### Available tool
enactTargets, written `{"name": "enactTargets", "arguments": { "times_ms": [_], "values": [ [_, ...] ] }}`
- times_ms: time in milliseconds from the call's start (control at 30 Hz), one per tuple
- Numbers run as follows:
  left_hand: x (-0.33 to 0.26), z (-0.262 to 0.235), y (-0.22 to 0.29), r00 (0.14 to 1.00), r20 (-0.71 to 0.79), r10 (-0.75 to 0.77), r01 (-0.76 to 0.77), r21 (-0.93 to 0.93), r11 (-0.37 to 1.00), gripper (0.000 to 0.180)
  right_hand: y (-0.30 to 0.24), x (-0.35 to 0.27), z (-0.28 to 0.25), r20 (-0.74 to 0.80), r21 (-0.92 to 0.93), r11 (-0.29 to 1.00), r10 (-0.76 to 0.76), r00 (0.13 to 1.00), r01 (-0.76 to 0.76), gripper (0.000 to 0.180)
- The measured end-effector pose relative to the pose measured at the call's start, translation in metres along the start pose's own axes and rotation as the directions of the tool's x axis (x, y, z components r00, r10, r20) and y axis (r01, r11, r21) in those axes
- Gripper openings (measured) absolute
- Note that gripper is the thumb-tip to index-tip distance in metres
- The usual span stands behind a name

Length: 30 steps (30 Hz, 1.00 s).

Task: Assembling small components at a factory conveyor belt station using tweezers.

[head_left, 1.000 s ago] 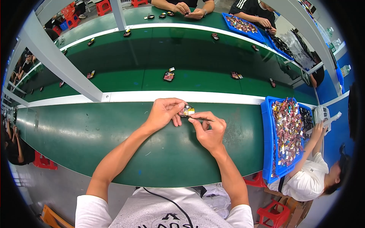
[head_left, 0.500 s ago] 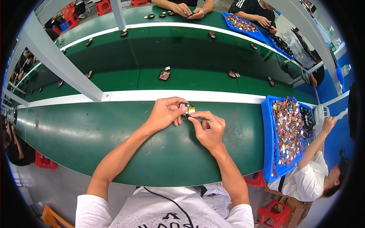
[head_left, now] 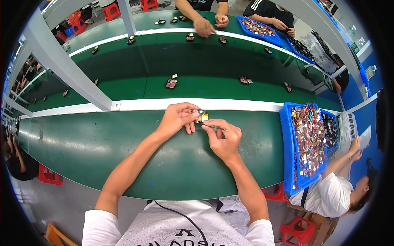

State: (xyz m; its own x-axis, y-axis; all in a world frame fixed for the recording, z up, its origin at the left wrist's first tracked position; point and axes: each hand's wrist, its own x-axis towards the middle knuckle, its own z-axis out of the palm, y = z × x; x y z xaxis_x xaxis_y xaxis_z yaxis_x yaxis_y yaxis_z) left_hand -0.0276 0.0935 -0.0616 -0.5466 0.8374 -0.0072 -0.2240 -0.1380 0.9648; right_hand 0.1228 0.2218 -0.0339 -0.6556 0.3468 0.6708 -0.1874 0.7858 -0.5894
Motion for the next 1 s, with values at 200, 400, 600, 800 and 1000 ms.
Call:
{"name": "enactTargets", "arguments": {
  "times_ms": [200, 400, 600, 800, 1000],
  "values": [
    [0.000, 0.009, -0.002, 0.998, -0.065, 0.012, -0.012, -0.003, 1.000, 0.019, 0.006, 0.001, 0.006, -0.018, -0.032, 0.978, -0.205, 0.979, 0.204, 0.016],
    [-0.001, 0.016, -0.003, 0.991, -0.132, 0.003, 0.011, 0.103, 0.995, 0.016, 0.008, -0.001, 0.010, -0.004, -0.040, 0.979, -0.203, 0.979, 0.202, 0.016],
    [0.004, 0.012, -0.002, 0.979, -0.202, 0.041, -0.009, 0.157, 0.988, 0.014, 0.004, 0.000, 0.006, -0.020, -0.015, 0.998, -0.064, 0.998, 0.063, 0.018],
    [0.033, -0.072, 0.021, 0.772, -0.570, 0.282, -0.169, 0.244, 0.955, 0.022, 0.014, 0.003, -0.001, -0.117, -0.008, 0.999, -0.034, 0.993, 0.033, 0.021],
    [0.036, -0.172, 0.018, 0.609, -0.677, 0.413, 0.322, 0.687, 0.651, 0.028, 0.001, 0.003, 0.005, -0.043, -0.025, 0.998, -0.065, 0.997, 0.064, 0.020]
  ]
}}
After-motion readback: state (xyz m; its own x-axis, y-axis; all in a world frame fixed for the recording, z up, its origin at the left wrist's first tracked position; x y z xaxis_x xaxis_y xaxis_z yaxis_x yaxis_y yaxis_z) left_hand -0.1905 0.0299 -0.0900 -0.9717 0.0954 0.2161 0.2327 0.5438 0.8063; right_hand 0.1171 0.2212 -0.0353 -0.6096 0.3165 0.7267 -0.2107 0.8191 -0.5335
